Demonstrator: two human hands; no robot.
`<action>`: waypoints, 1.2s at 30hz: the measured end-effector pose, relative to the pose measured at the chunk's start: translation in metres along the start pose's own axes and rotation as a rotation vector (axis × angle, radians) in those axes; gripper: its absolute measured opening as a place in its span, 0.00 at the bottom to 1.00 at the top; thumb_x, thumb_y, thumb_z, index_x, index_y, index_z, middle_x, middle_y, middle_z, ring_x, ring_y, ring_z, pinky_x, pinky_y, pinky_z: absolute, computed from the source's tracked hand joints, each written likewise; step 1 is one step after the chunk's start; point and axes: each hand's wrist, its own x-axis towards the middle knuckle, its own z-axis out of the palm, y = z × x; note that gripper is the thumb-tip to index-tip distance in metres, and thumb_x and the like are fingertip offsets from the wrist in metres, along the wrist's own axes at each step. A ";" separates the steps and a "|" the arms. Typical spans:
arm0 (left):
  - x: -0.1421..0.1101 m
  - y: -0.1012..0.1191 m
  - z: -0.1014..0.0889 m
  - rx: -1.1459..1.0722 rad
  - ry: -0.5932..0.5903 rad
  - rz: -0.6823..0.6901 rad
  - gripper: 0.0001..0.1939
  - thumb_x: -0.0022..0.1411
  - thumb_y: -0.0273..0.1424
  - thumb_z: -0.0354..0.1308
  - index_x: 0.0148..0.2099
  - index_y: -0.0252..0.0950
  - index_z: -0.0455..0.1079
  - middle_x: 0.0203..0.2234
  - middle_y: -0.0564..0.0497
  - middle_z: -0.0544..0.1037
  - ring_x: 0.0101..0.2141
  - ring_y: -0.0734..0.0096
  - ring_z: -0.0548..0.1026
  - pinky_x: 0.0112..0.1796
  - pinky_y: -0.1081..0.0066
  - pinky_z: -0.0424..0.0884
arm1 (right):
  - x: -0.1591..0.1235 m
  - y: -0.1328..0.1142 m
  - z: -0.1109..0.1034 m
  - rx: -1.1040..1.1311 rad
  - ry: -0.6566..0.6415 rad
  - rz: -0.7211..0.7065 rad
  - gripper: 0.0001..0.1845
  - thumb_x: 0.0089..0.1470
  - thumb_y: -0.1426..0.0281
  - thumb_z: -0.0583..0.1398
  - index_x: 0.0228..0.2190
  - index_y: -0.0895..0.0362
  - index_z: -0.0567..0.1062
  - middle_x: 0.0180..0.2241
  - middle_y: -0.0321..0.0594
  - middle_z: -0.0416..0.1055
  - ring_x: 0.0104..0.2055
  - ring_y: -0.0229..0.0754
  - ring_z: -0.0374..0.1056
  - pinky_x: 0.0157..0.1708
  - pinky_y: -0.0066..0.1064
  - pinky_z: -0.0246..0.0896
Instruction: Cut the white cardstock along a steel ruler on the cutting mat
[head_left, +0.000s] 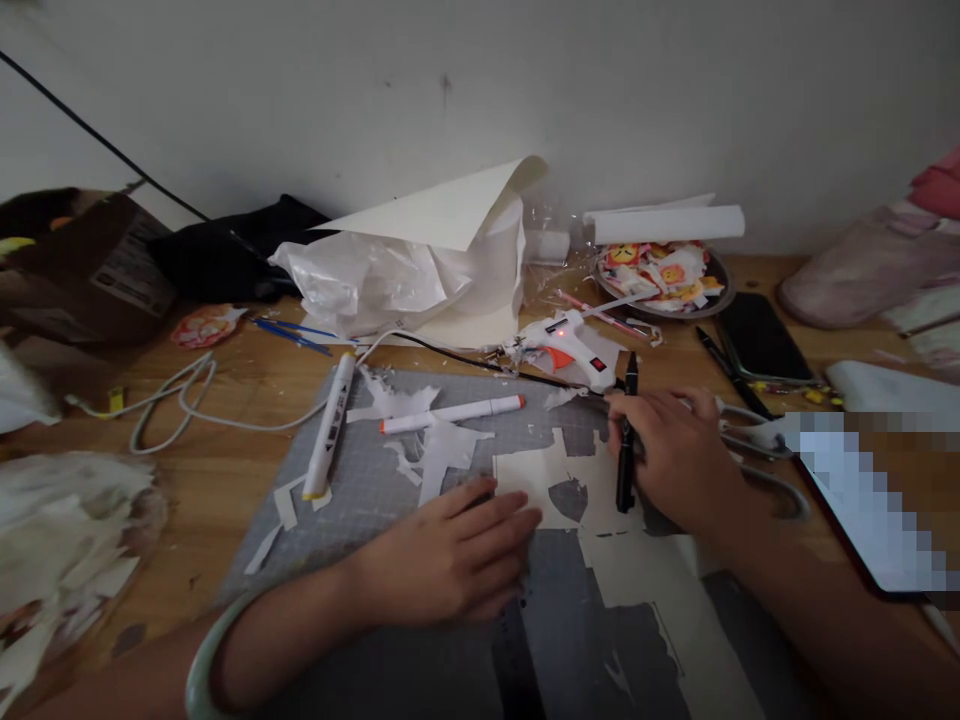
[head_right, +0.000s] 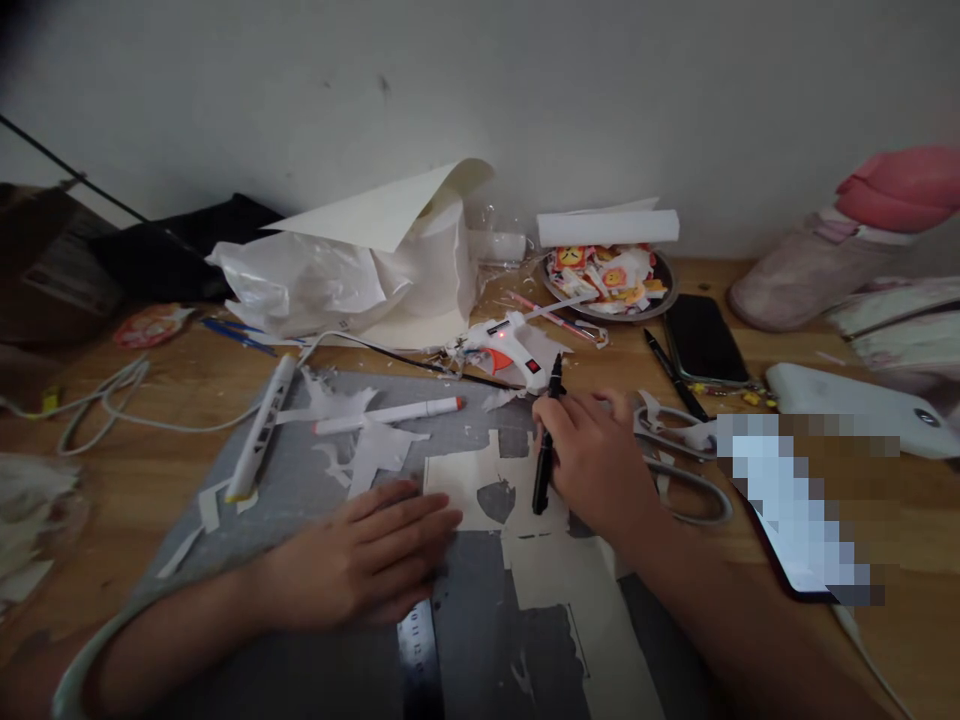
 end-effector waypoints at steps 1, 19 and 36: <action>0.000 0.000 -0.001 -0.027 0.003 0.060 0.11 0.66 0.35 0.51 0.39 0.36 0.72 0.47 0.51 0.76 0.49 0.65 0.70 0.54 0.63 0.57 | -0.001 -0.006 -0.002 0.042 0.011 -0.001 0.04 0.53 0.77 0.54 0.31 0.56 0.67 0.30 0.41 0.74 0.34 0.47 0.69 0.43 0.41 0.50; 0.015 0.004 -0.013 -0.472 -0.460 0.004 0.11 0.55 0.34 0.61 0.39 0.34 0.67 0.41 0.47 0.70 0.40 0.63 0.66 0.44 0.66 0.61 | -0.013 -0.043 0.018 0.497 -0.221 -0.051 0.07 0.57 0.75 0.51 0.34 0.55 0.68 0.33 0.39 0.73 0.37 0.44 0.67 0.47 0.41 0.49; 0.016 0.004 -0.010 -0.465 -0.404 0.092 0.10 0.55 0.33 0.60 0.35 0.35 0.64 0.31 0.52 0.72 0.33 0.68 0.68 0.42 0.64 0.59 | -0.011 -0.043 0.012 0.562 -0.207 -0.019 0.08 0.55 0.75 0.52 0.37 0.54 0.67 0.36 0.41 0.73 0.39 0.44 0.68 0.46 0.43 0.55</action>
